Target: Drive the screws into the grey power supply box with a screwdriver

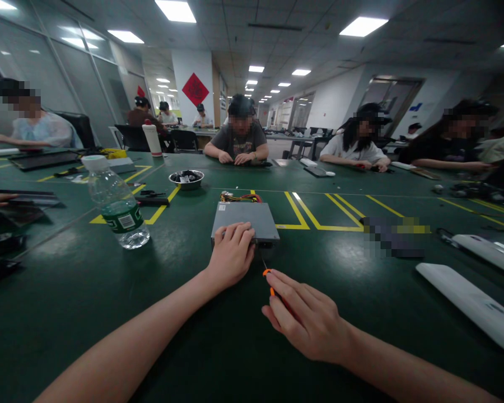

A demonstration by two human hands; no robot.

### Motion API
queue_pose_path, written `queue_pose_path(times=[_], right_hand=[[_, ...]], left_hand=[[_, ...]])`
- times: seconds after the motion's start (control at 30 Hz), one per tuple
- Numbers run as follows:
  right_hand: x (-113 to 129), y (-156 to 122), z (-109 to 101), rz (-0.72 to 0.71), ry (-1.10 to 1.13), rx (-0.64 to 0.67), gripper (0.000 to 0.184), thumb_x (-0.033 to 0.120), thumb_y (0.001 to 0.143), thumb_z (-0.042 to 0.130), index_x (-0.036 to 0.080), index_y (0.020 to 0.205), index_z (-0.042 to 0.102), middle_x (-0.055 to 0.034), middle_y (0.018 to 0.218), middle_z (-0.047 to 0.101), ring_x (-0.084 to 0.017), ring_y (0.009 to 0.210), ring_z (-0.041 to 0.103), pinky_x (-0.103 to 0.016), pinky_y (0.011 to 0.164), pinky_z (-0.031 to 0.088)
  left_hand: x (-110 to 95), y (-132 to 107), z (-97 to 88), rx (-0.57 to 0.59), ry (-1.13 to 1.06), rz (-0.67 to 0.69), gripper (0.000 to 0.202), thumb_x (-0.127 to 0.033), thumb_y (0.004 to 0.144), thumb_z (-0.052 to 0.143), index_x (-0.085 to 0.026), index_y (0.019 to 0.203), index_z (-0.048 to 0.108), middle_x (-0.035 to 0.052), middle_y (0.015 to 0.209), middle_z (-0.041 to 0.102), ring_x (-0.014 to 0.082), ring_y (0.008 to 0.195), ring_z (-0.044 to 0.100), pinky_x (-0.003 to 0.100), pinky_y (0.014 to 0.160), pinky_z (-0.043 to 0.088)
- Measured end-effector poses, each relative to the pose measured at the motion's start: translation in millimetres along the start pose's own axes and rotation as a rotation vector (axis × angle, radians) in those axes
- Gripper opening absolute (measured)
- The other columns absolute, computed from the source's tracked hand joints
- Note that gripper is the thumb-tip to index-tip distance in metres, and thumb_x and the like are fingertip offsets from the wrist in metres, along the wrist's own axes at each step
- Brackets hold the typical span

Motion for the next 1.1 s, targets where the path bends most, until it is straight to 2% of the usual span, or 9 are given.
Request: queue_pose_path(times=[0.13, 0.27, 0.47, 0.7, 0.87, 1.1], right_hand=[[3, -13, 10, -0.012, 0.031, 0.029, 0.017, 0.022, 0.076, 0.060, 0.018, 0.090, 0.051, -0.0153, 0.102, 0.064, -0.027, 0.108, 0.055, -0.032, 0.074, 0.053], [4, -25, 16, 0.001, 0.062, 0.068, 0.020, 0.015, 0.074, 0.059, 0.019, 0.093, 0.053, -0.0135, 0.106, 0.062, -0.028, 0.114, 0.050, -0.037, 0.083, 0.051], [2, -32, 16, -0.093, 0.071, 0.122, 0.019, 0.015, 0.074, 0.059, 0.018, 0.092, 0.054, -0.0140, 0.109, 0.061, -0.030, 0.118, 0.045, -0.036, 0.081, 0.052], [-17, -26, 3, 0.031, 0.178, 0.051, 0.019, 0.008, 0.073, 0.057, 0.015, 0.090, 0.053, -0.0134, 0.107, 0.063, -0.022, 0.113, 0.052, -0.031, 0.084, 0.051], [-32, -26, -17, 0.055, 0.244, -0.092, 0.025, 0.006, 0.069, 0.055, 0.014, 0.091, 0.048, -0.0137, 0.094, 0.067, -0.018, 0.096, 0.062, -0.028, 0.076, 0.054], [-45, -28, -22, 0.125, 0.202, -0.108, 0.028, 0.006, 0.068, 0.055, 0.016, 0.093, 0.048, -0.0118, 0.094, 0.068, -0.017, 0.090, 0.064, -0.028, 0.073, 0.055]], left_hand=[[0, 0, 0.2, 0.004, -0.008, -0.026, 0.024, -0.024, 0.085, 0.042, -0.020, 0.107, 0.049, 0.0060, 0.123, 0.053, 0.0244, 0.112, 0.043, 0.043, 0.092, 0.027], [-1, 1, -0.8, 0.004, -0.016, -0.034, 0.022, -0.023, 0.084, 0.043, -0.020, 0.105, 0.050, 0.0059, 0.122, 0.053, 0.0246, 0.112, 0.043, 0.043, 0.092, 0.027], [-2, 0, -1.9, 0.003, -0.003, -0.042, 0.022, -0.024, 0.084, 0.044, -0.020, 0.105, 0.051, 0.0061, 0.122, 0.054, 0.0246, 0.110, 0.044, 0.044, 0.091, 0.027], [-1, 1, -0.4, 0.008, -0.005, -0.044, 0.022, -0.024, 0.083, 0.044, -0.021, 0.104, 0.051, 0.0058, 0.121, 0.054, 0.0250, 0.110, 0.044, 0.044, 0.090, 0.026], [-1, 1, -0.1, 0.014, -0.004, -0.037, 0.022, -0.024, 0.084, 0.044, -0.020, 0.105, 0.051, 0.0058, 0.121, 0.054, 0.0245, 0.111, 0.043, 0.044, 0.091, 0.026], [1, -1, 1.5, 0.007, -0.010, -0.020, 0.025, -0.027, 0.085, 0.042, -0.021, 0.108, 0.051, 0.0068, 0.123, 0.053, 0.0247, 0.113, 0.043, 0.044, 0.093, 0.026]])
Point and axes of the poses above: each hand's wrist, its own y-axis towards the middle knuckle, its own z-axis out of the palm, x = y × z, the point moved 5 cm from there along y, towards the middle knuckle
